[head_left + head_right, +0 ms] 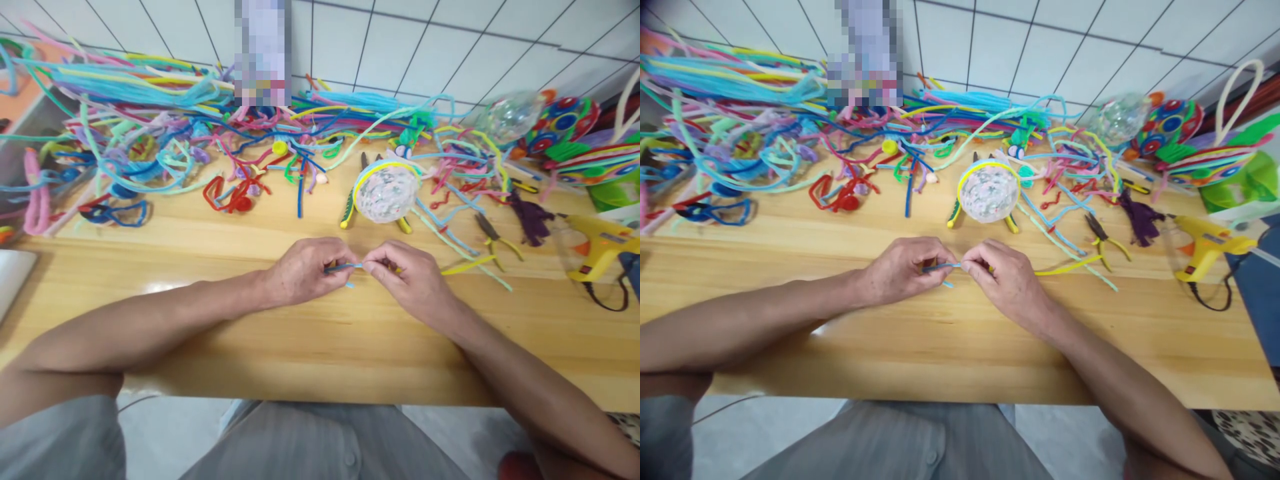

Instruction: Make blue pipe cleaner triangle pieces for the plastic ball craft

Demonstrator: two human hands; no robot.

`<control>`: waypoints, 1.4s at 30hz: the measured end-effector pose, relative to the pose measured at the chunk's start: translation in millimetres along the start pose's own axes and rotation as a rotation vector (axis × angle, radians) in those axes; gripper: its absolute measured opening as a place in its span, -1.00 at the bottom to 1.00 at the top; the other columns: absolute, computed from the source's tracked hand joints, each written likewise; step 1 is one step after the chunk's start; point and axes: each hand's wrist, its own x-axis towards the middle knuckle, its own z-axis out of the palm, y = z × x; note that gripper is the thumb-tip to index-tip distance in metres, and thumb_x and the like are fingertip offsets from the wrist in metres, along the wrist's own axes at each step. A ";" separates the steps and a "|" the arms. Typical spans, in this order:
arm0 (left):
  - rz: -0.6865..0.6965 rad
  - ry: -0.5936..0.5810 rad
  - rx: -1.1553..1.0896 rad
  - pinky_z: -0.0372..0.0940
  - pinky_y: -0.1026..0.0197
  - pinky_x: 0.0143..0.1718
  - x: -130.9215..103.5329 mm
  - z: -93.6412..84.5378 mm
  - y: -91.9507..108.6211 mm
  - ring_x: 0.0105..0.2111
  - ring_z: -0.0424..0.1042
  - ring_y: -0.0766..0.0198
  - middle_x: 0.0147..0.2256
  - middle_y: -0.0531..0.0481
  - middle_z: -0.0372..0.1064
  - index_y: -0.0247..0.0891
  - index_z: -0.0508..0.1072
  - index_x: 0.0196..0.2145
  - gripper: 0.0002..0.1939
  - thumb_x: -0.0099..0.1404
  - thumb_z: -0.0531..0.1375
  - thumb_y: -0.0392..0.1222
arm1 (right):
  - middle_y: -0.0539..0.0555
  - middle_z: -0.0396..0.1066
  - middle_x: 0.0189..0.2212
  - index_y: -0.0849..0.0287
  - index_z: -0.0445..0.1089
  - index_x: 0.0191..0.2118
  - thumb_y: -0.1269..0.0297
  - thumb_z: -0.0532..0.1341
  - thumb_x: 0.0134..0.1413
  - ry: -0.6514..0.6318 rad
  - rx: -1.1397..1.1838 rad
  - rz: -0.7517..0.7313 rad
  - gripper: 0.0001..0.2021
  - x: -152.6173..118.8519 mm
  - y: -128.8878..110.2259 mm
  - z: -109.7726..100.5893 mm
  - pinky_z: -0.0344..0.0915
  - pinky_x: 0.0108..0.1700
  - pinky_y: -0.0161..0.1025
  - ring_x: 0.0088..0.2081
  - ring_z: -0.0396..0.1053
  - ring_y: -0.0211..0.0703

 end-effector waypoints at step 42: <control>-0.082 0.271 0.048 0.26 0.36 -0.44 0.2 6.7 3.4 -0.53 0.42 0.41 -0.49 0.06 0.52 -0.30 0.53 -0.38 -0.90 0.28 0.23 -0.38 | -0.02 0.50 -0.50 0.13 0.65 -0.14 0.38 0.30 0.26 0.216 0.069 -0.036 -0.84 -6.2 -13.3 24.7 0.28 -0.38 -0.26 -0.48 0.37 -0.25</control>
